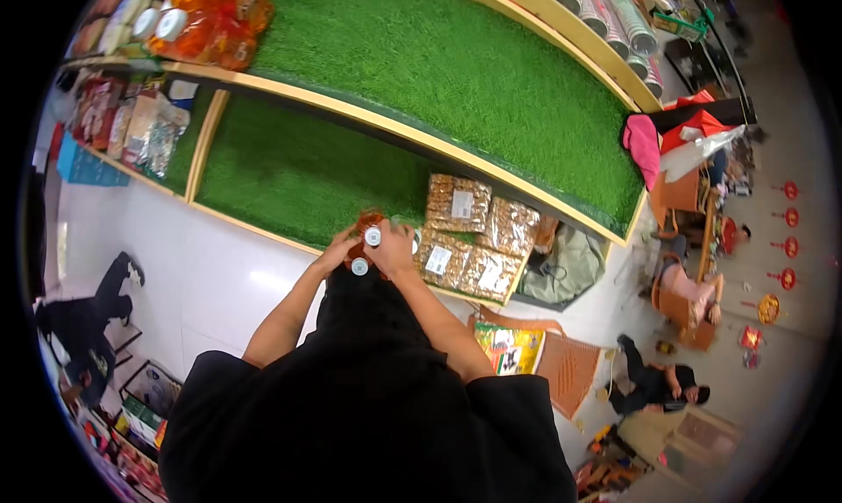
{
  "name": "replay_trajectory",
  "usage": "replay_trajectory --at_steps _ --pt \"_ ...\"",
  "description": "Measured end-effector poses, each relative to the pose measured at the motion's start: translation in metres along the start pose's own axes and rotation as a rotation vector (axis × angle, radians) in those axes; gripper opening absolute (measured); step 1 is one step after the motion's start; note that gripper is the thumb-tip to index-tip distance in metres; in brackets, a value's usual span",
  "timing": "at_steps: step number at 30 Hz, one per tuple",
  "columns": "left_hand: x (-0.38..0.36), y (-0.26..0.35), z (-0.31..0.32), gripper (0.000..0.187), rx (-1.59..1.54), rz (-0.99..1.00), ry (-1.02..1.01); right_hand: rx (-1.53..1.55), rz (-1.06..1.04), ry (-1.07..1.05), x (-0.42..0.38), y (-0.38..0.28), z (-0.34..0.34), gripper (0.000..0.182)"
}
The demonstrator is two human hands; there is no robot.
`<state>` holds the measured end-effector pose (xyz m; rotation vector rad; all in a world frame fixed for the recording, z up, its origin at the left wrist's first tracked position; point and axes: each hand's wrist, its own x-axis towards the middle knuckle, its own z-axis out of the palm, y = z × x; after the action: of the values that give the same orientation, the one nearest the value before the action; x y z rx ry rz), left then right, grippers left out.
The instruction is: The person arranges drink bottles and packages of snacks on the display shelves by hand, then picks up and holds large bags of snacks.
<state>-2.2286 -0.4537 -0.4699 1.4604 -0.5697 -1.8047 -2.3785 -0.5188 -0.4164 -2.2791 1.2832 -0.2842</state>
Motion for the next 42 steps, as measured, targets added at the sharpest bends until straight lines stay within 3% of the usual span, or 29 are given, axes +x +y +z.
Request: replay_trajectory --at_steps 3,4,6,7,10,11,12,14,16,19,24,27,32,34,36,38,40,42 --pt "0.001 -0.006 0.014 0.061 0.128 0.017 0.143 -0.093 0.069 -0.076 -0.007 0.009 -0.005 0.042" --pt "0.007 -0.013 0.013 0.062 0.025 0.028 0.09 -0.074 0.035 -0.059 -0.009 0.01 -0.005 0.042" --pt "0.034 -0.046 0.006 0.068 0.193 0.096 0.214 -0.035 -0.022 -0.039 -0.017 0.015 -0.007 0.045" --pt "0.031 -0.042 0.01 0.068 0.199 0.112 0.238 -0.1 0.009 -0.136 -0.023 0.017 -0.007 0.057" --pt "0.015 -0.03 0.03 0.071 0.397 0.029 0.35 -0.076 -0.077 -0.111 -0.049 0.025 -0.008 0.067" --pt "0.005 -0.016 0.044 0.073 0.601 0.066 0.389 -0.043 -0.052 -0.185 -0.054 0.023 -0.015 0.075" --pt "-0.004 -0.005 0.053 0.074 0.827 0.089 0.42 0.009 -0.068 -0.053 -0.063 0.019 -0.021 0.07" --pt "-0.012 0.001 0.061 0.074 0.785 0.26 0.298 0.101 -0.078 0.087 -0.076 0.022 -0.013 0.064" --pt "0.001 -0.011 0.06 0.08 0.768 0.353 0.346 0.143 -0.034 0.155 -0.091 0.021 -0.013 0.059" --pt "0.004 -0.009 0.065 0.084 0.79 0.382 0.383 0.119 0.004 0.199 -0.105 0.028 -0.008 0.064" --pt "0.008 0.001 0.076 0.086 0.877 0.299 0.384 0.102 0.133 0.296 -0.121 0.034 0.006 0.072" --pt "0.0 0.026 0.082 0.077 0.988 0.08 0.434 0.284 0.364 0.269 -0.119 0.034 0.017 0.091" --pt "0.013 0.029 0.054 0.066 0.941 0.137 0.332 0.455 0.436 0.229 -0.112 0.019 0.033 0.108" --pt "0.009 0.036 0.046 0.066 0.908 0.14 0.231 0.498 0.501 0.326 -0.106 0.017 0.048 0.106" --pt "0.021 0.013 0.03 0.065 0.925 0.343 0.178 0.573 0.515 0.459 -0.103 0.027 0.075 0.104" --pt "0.015 0.018 0.029 0.069 0.881 0.29 0.096 0.63 0.55 0.487 -0.101 0.021 0.076 0.092" --pt "0.01 0.026 0.029 0.072 0.909 0.213 -0.008 0.442 0.501 0.48 -0.105 0.022 0.081 0.081" --pt "0.01 0.029 0.024 0.079 0.866 0.157 -0.066 0.465 0.54 0.468 -0.108 0.025 0.088 0.077"
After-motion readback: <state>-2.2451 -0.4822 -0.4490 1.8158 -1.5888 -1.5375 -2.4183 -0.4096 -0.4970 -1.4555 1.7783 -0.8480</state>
